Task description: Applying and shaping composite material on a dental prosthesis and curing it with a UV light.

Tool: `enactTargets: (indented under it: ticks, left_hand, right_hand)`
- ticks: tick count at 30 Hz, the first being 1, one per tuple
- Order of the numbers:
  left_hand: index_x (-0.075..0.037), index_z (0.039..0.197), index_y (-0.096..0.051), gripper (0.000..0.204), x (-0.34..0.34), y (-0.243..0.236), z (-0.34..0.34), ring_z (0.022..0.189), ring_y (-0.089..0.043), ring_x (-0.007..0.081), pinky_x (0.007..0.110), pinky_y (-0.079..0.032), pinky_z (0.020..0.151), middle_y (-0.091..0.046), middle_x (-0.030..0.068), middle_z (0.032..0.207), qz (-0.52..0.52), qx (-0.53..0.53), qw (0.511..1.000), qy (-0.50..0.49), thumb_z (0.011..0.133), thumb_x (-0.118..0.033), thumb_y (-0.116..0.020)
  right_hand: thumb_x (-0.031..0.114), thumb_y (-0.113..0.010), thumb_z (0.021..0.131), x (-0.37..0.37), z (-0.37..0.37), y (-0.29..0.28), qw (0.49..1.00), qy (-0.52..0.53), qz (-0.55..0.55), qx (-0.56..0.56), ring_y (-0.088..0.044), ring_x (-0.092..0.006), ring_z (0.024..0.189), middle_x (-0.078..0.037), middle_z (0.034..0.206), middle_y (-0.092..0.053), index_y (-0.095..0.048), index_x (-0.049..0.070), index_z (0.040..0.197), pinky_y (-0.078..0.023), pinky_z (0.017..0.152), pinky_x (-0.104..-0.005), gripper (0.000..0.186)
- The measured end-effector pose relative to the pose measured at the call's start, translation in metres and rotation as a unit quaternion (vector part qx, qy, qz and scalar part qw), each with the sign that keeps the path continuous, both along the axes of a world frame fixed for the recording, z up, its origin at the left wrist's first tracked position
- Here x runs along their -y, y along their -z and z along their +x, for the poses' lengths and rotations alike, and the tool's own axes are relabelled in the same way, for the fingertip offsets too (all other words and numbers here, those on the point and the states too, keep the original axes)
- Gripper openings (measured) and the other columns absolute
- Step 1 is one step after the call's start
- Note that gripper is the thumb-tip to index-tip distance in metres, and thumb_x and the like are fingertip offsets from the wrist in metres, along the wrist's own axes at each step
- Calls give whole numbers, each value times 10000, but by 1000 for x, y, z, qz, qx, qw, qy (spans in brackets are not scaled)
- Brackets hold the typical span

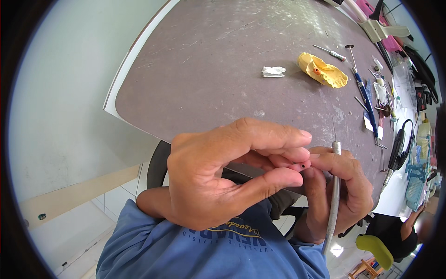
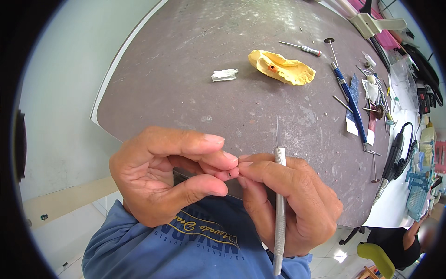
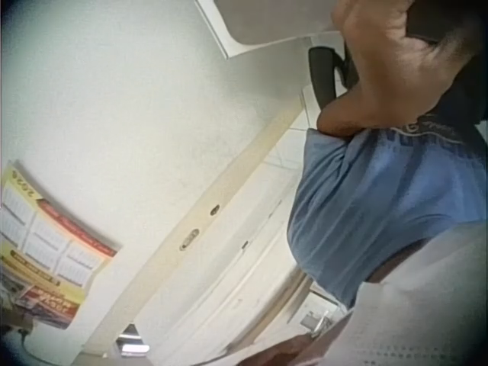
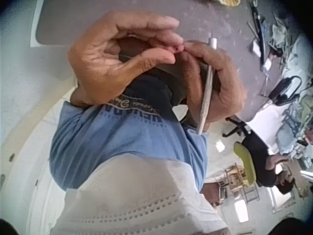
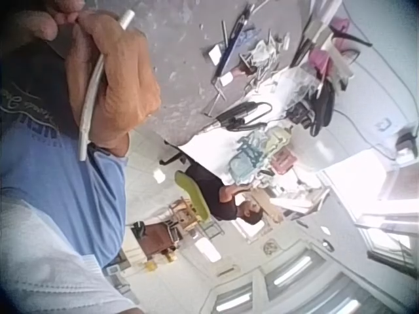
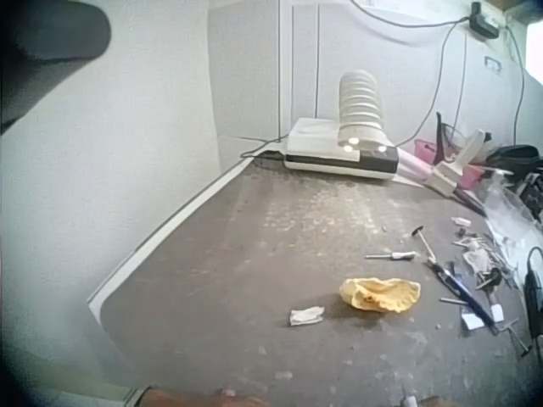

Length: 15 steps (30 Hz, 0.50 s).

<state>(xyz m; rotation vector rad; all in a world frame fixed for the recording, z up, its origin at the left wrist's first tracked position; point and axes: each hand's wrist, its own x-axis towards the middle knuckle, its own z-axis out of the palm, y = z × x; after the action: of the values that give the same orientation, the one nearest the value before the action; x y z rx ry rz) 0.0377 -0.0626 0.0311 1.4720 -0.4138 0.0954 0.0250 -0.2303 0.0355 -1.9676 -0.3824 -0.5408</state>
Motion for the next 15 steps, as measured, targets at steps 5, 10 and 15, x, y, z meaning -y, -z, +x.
enactTargets:
  ticks: [5,10,15]
  left_hand:
    - [59,1017,-609,307,1,-4,1,831,-702,236,309,-601,719,-685,205,883,25,7,1000,-4,743,88,-743]
    - [37,931,-650,214,-4,2,8,815,-700,242,289,-588,718,-682,196,899,93,110,989,21,743,111,-723]
    - [23,874,-647,194,-2,-2,2,827,-696,247,301,-587,743,-676,190,874,80,51,995,5,726,103,-742]
  right_hand:
    - [-116,-732,619,1,3,-2,998,-24,-29,42,-683,-203,634,-151,714,-683,-668,-34,824,-526,554,-249,230]
    - [-91,-722,653,3,-1,0,1000,-16,-14,19,-658,-197,656,-157,731,-677,-659,-30,837,-495,590,-251,204]
    - [-76,-697,694,4,-1,-3,999,-32,1,-16,-639,-197,682,-179,757,-671,-644,-39,865,-464,617,-250,182]
